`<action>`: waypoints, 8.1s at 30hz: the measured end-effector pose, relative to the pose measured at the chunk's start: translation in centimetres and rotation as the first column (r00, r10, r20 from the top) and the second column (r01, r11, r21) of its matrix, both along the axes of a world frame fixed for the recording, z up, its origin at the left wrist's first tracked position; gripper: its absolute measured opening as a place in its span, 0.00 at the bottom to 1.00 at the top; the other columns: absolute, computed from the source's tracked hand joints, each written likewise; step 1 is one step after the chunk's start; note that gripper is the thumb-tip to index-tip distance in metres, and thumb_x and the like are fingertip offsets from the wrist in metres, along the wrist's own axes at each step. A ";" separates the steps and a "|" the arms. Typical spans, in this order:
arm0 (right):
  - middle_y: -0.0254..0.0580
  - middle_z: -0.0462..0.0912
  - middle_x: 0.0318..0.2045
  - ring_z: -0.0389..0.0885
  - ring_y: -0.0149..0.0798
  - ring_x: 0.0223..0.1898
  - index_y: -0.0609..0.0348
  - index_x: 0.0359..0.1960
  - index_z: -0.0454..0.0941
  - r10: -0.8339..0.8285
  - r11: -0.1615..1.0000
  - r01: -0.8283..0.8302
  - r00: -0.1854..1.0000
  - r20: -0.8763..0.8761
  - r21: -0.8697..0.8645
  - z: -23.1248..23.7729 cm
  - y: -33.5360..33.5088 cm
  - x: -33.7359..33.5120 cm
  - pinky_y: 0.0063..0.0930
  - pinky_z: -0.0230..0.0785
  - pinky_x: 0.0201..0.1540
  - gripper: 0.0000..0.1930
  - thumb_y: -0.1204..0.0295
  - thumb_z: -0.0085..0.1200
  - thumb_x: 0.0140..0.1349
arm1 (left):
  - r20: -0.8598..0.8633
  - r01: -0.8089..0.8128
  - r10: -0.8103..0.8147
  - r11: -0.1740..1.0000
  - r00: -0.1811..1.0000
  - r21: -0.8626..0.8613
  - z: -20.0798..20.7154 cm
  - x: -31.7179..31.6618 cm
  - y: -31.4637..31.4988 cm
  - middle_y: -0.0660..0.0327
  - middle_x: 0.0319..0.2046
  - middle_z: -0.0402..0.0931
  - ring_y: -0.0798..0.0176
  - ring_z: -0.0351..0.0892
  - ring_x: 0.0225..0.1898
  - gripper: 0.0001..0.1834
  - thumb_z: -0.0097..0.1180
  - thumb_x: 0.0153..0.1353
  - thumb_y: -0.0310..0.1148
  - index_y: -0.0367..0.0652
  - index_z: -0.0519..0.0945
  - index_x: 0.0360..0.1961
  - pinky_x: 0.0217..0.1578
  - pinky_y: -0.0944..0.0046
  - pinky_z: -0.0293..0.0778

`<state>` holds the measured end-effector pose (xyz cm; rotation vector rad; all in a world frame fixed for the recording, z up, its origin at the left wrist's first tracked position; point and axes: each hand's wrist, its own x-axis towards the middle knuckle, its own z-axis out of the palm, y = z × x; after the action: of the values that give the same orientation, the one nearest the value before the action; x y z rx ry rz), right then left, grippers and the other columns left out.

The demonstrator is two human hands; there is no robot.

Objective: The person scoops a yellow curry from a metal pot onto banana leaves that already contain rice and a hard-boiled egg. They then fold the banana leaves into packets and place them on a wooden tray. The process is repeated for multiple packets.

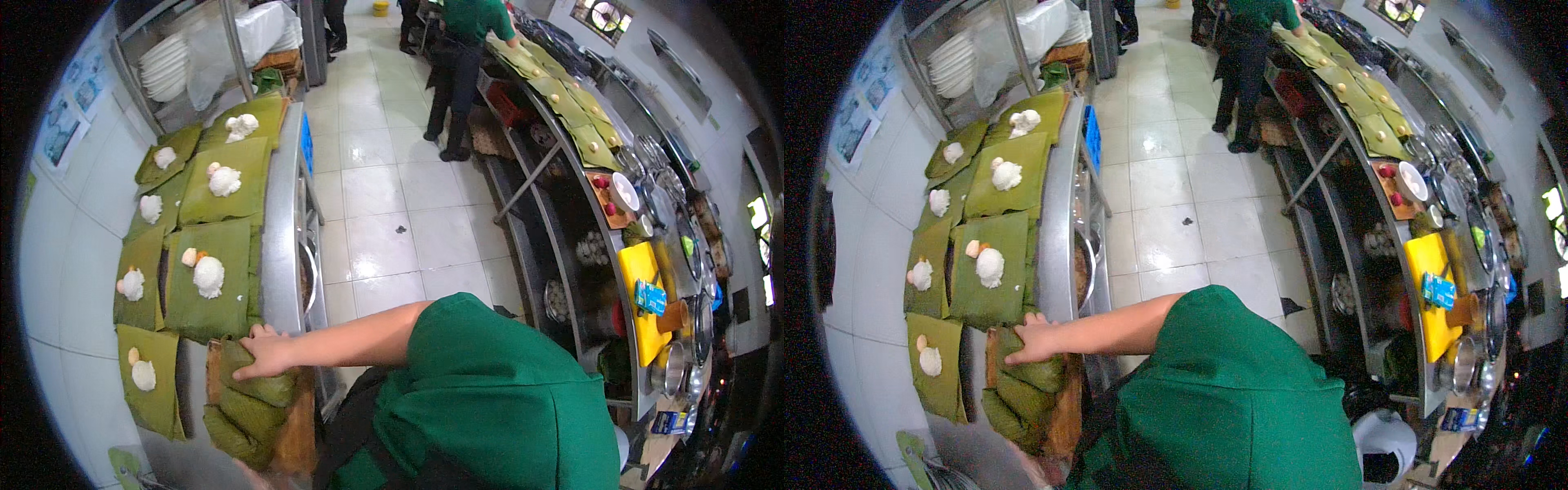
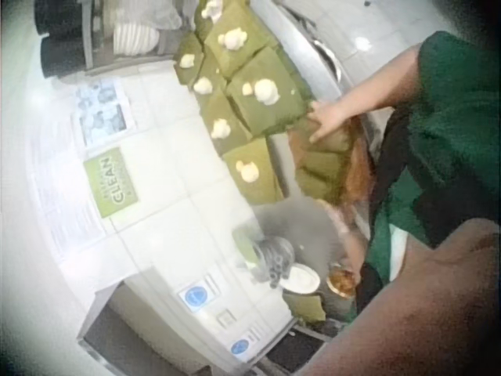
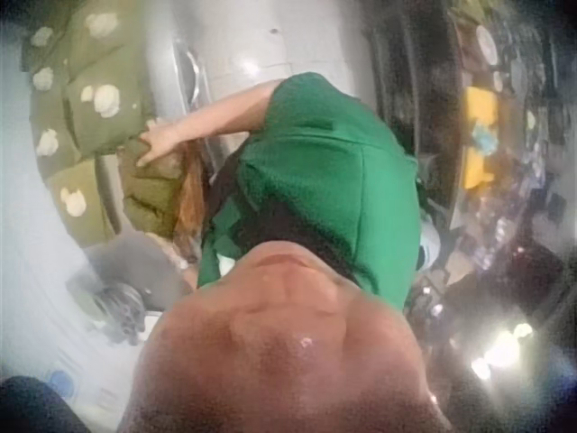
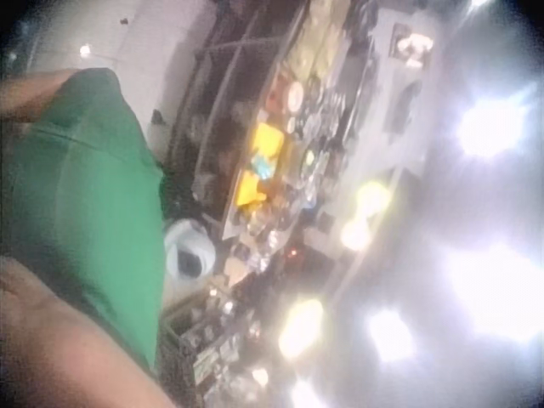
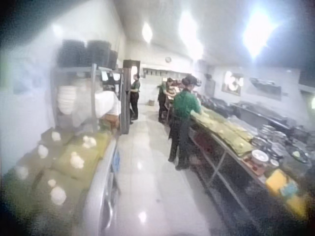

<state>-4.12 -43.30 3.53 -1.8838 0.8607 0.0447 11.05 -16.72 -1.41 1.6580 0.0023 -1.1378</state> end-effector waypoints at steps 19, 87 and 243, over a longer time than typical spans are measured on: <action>0.70 0.69 0.59 0.67 0.66 0.63 0.64 0.68 0.58 -0.118 0.942 0.021 0.955 0.272 0.336 -7.4 8.2 14.3 0.48 0.59 0.66 0.51 0.32 0.52 0.56 | 0.814 -0.535 0.410 0.832 0.413 -0.148 2.0 0.4 7.1 0.43 0.63 0.68 0.47 0.66 0.65 0.30 0.55 0.65 0.35 0.33 0.65 0.66 0.66 0.51 0.62; 0.46 0.80 0.37 0.75 0.37 0.39 0.62 0.48 0.79 0.222 0.754 -0.330 0.942 0.252 0.568 -5.3 16.6 6.9 0.37 0.71 0.44 0.18 0.63 0.44 0.69 | -0.286 -0.756 0.788 0.316 0.546 -0.574 -1.8 -15.5 18.4 0.51 0.57 0.74 0.55 0.76 0.56 0.23 0.38 0.72 0.38 0.34 0.69 0.61 0.56 0.56 0.74; 0.40 0.86 0.39 0.79 0.27 0.39 0.69 0.49 0.80 0.295 0.919 -0.239 0.945 0.143 -0.314 9.4 -15.0 0.1 0.22 0.71 0.46 0.15 0.77 0.60 0.62 | 0.212 -0.538 0.634 0.756 0.743 -0.374 -1.6 -0.4 -9.5 0.58 0.48 0.76 0.66 0.73 0.50 0.17 0.42 0.75 0.38 0.36 0.75 0.53 0.54 0.64 0.69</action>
<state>-4.03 -58.30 12.96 -2.2350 0.4933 -0.0964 10.69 -26.24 -3.03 1.4058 0.1401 -0.3400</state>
